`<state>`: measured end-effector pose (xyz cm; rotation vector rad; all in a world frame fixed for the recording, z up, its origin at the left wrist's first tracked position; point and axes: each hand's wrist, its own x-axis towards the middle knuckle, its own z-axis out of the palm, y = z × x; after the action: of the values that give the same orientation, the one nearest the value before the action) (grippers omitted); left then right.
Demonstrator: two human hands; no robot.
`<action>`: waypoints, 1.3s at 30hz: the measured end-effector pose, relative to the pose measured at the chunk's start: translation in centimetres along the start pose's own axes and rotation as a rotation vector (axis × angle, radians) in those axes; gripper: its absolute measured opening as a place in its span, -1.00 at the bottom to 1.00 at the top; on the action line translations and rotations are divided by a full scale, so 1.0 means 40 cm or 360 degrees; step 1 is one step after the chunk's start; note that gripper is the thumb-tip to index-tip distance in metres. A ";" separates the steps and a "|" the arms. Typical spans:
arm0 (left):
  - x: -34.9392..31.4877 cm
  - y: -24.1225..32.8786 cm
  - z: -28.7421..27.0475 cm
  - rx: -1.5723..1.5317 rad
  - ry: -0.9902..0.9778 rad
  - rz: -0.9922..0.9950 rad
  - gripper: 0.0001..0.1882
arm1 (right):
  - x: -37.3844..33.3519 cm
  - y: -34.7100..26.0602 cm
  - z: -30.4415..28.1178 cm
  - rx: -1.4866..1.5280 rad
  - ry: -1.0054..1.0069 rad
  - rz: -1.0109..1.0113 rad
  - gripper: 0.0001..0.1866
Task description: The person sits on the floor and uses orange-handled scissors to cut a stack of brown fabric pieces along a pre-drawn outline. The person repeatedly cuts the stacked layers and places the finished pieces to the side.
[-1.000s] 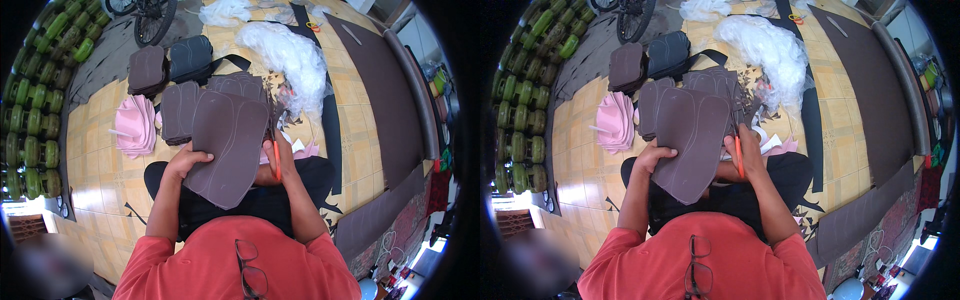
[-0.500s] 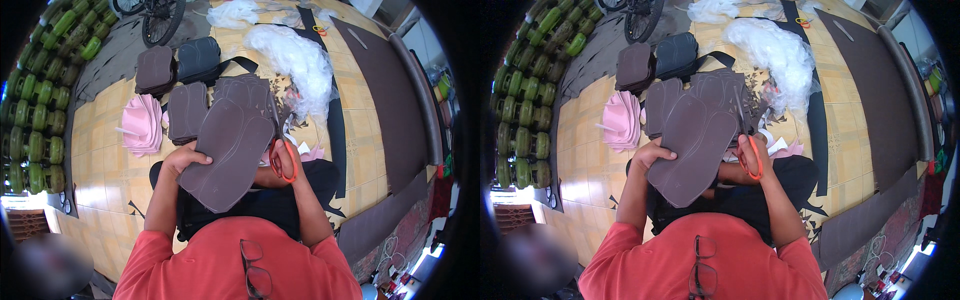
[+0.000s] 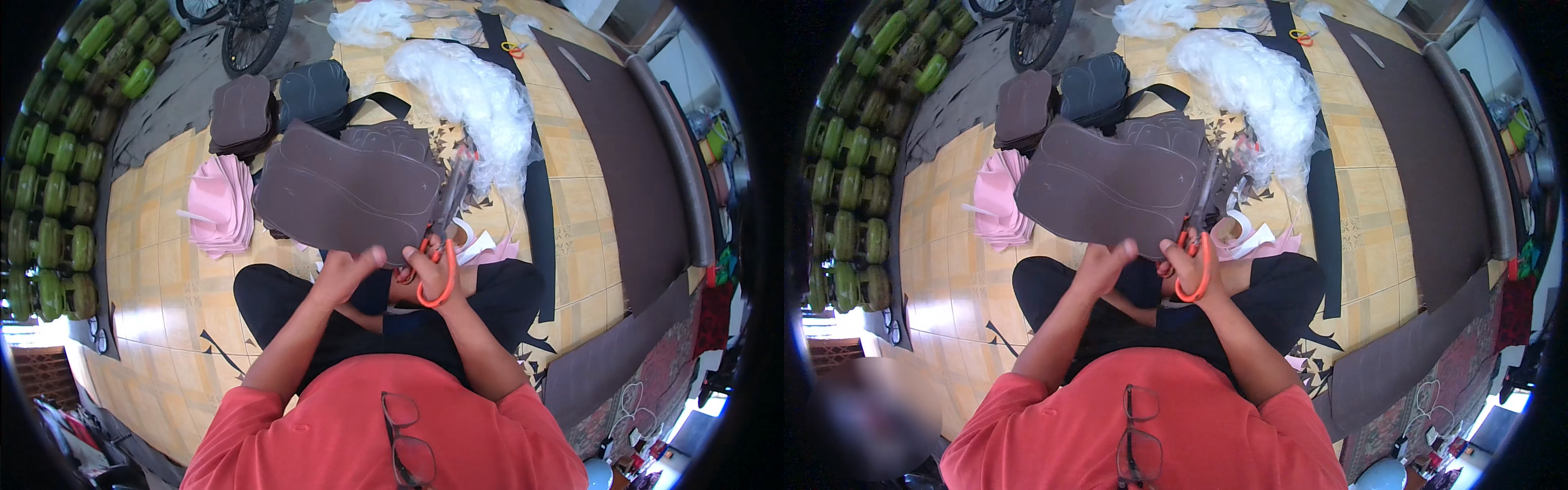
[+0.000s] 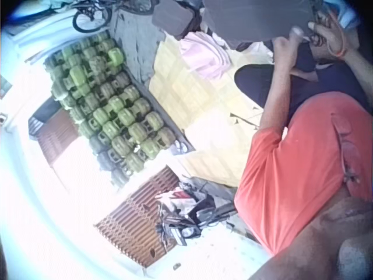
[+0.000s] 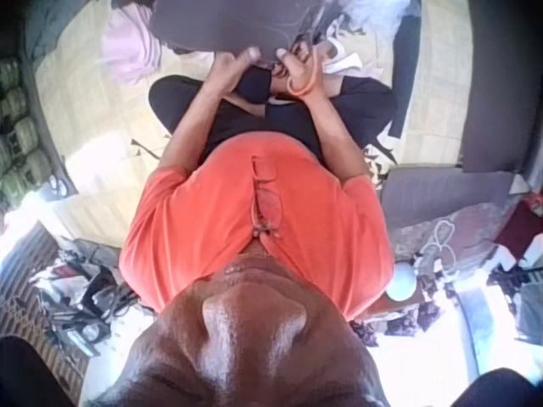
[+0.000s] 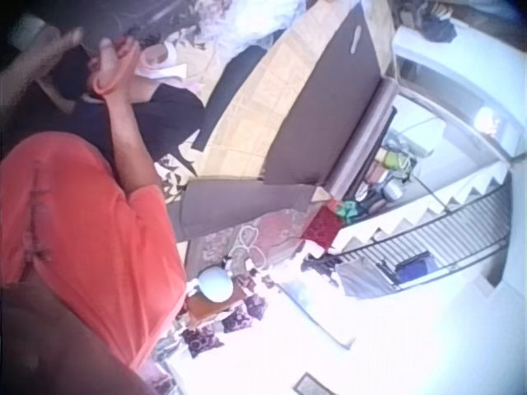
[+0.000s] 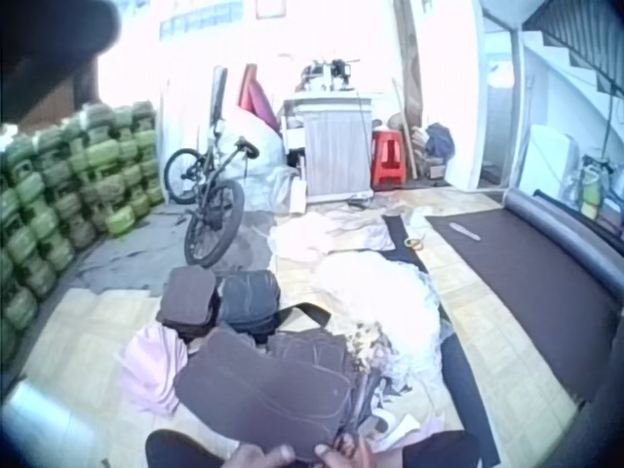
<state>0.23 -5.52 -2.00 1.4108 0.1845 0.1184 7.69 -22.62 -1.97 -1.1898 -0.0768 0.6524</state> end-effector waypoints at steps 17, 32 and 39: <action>0.023 0.069 -0.037 -0.0938 0.0566 0.0012 -0.59 | 0.024 -0.034 -0.016 -0.1237 0.0117 -0.0739 -0.59; 0.040 0.083 -0.134 -0.0752 0.0501 -0.0114 -0.60 | 0.009 -0.042 -0.054 -0.1142 0.0058 -0.0441 -0.64; -0.004 0.088 -0.141 -0.0421 0.0405 -0.0569 -0.47 | 0.040 -0.052 -0.051 -0.1272 0.0149 -0.0548 -0.72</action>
<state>-0.96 0.48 0.65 1.0780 0.6065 0.0245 10.68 -23.96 -1.40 -1.9159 -0.4875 0.2489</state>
